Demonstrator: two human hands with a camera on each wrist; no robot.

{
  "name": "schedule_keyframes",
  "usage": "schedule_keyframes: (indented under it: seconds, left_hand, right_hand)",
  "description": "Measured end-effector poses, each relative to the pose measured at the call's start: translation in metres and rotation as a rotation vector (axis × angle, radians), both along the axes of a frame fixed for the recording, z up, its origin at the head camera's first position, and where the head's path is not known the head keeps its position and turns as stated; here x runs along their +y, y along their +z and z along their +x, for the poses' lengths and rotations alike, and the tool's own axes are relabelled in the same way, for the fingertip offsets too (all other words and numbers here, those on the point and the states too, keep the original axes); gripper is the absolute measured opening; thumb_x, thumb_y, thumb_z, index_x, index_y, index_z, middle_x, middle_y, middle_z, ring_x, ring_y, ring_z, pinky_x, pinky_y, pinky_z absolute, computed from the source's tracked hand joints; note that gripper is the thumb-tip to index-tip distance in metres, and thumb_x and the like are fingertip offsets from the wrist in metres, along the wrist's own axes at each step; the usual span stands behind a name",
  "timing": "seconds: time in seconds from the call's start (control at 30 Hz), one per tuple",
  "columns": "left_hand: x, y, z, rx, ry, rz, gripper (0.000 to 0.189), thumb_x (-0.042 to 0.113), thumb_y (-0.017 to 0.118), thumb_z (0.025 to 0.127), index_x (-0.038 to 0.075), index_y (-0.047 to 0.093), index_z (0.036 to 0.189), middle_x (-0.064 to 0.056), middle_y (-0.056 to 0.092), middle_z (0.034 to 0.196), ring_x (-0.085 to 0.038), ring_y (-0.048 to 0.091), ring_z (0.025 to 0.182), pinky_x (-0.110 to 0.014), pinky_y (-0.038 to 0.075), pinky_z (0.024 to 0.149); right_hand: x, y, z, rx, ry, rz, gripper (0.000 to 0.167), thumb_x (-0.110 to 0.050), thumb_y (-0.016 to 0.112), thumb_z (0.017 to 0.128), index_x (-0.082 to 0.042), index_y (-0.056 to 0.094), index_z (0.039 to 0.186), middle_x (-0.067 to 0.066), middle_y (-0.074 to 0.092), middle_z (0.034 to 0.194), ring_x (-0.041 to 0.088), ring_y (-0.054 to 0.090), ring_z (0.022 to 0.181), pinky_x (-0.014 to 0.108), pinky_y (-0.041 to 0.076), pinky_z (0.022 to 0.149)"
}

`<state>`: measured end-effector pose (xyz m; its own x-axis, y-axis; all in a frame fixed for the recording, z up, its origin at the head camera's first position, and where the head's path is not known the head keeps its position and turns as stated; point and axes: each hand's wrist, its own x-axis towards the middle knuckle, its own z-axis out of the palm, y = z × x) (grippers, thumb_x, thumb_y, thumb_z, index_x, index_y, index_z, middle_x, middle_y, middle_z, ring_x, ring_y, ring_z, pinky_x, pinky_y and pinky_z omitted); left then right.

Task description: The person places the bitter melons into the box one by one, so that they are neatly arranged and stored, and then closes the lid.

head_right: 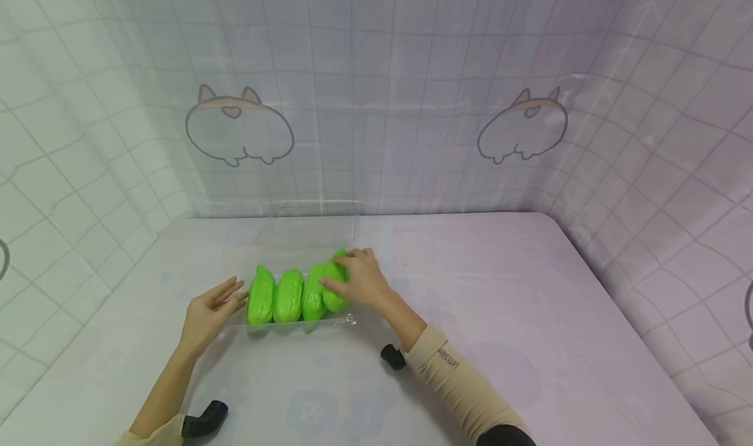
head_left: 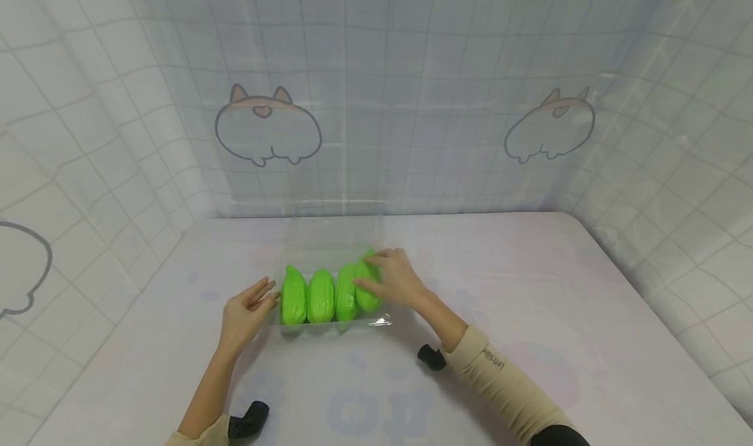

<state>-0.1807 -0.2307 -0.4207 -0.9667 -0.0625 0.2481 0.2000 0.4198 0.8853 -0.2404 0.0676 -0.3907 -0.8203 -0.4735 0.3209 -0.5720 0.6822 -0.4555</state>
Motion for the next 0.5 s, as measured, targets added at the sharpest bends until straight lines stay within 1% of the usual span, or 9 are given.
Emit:
schedule_keyframes:
  seconds: [0.13,0.27,0.3,0.33,0.4,0.5]
  left_hand:
    - [0.0003,0.0007,0.0001,0.008,-0.006,0.002,0.045,0.005,0.056,0.093,-0.012,0.044,0.133,-0.024,0.056,0.124,0.004,0.062,0.087,-0.007,0.049,0.072]
    - [0.0006,0.0009,-0.0008,0.004,-0.004,-0.003,0.045,0.004,0.055,0.093,-0.011,0.044,0.133,-0.024,0.055,0.125,0.004,0.062,0.088,-0.008,0.049,0.072]
    - [0.0007,0.0009,-0.0009,0.001,-0.002,-0.004,0.044,0.003,0.054,0.092,-0.012,0.044,0.133,-0.024,0.055,0.125,0.004,0.062,0.088,-0.008,0.049,0.072]
    - [0.0008,0.0010,-0.0009,-0.003,0.003,-0.010,0.044,0.003,0.054,0.092,-0.011,0.044,0.133,-0.024,0.055,0.125,0.002,0.063,0.089,-0.008,0.049,0.072]
    - [0.0007,0.0005,-0.0012,-0.005,0.008,-0.013,0.044,0.003,0.054,0.092,-0.012,0.044,0.133,-0.024,0.055,0.125,0.004,0.062,0.088,-0.007,0.049,0.072]
    - [0.0009,0.0014,-0.0003,-0.006,0.010,-0.022,0.045,0.006,0.056,0.092,-0.011,0.045,0.132,-0.024,0.056,0.124,0.001,0.063,0.091,-0.007,0.049,0.073]
  right_hand:
    - [0.0044,-0.0041,-0.0017,-0.015,-0.017,-0.031,0.054,-0.049,0.065,0.084,-0.010,0.063,0.122,0.017,0.055,0.129,0.033,0.043,0.118,0.050,0.042,0.096]
    - [0.0060,-0.0043,-0.0006,-0.031,-0.016,-0.039,0.056,-0.049,0.066,0.083,-0.011,0.062,0.124,0.018,0.052,0.132,0.035,0.040,0.120,0.054,0.040,0.097]
    - [0.0063,-0.0040,-0.0001,-0.037,-0.016,-0.039,0.057,-0.049,0.066,0.084,-0.011,0.061,0.125,0.018,0.051,0.132,0.035,0.040,0.121,0.054,0.039,0.098]
    - [0.0065,-0.0033,0.0000,-0.048,-0.015,-0.043,0.057,-0.048,0.066,0.084,-0.011,0.060,0.126,0.018,0.051,0.133,0.035,0.039,0.121,0.055,0.038,0.098]
    - [0.0075,-0.0034,-0.0016,-0.076,-0.016,-0.064,0.056,-0.046,0.065,0.086,-0.009,0.059,0.127,0.018,0.051,0.133,0.036,0.039,0.123,0.055,0.036,0.100]
    - [0.0104,-0.0018,-0.0068,-0.106,-0.028,-0.127,0.055,-0.040,0.063,0.088,-0.005,0.056,0.129,0.019,0.050,0.131,0.036,0.040,0.123,0.054,0.035,0.102]
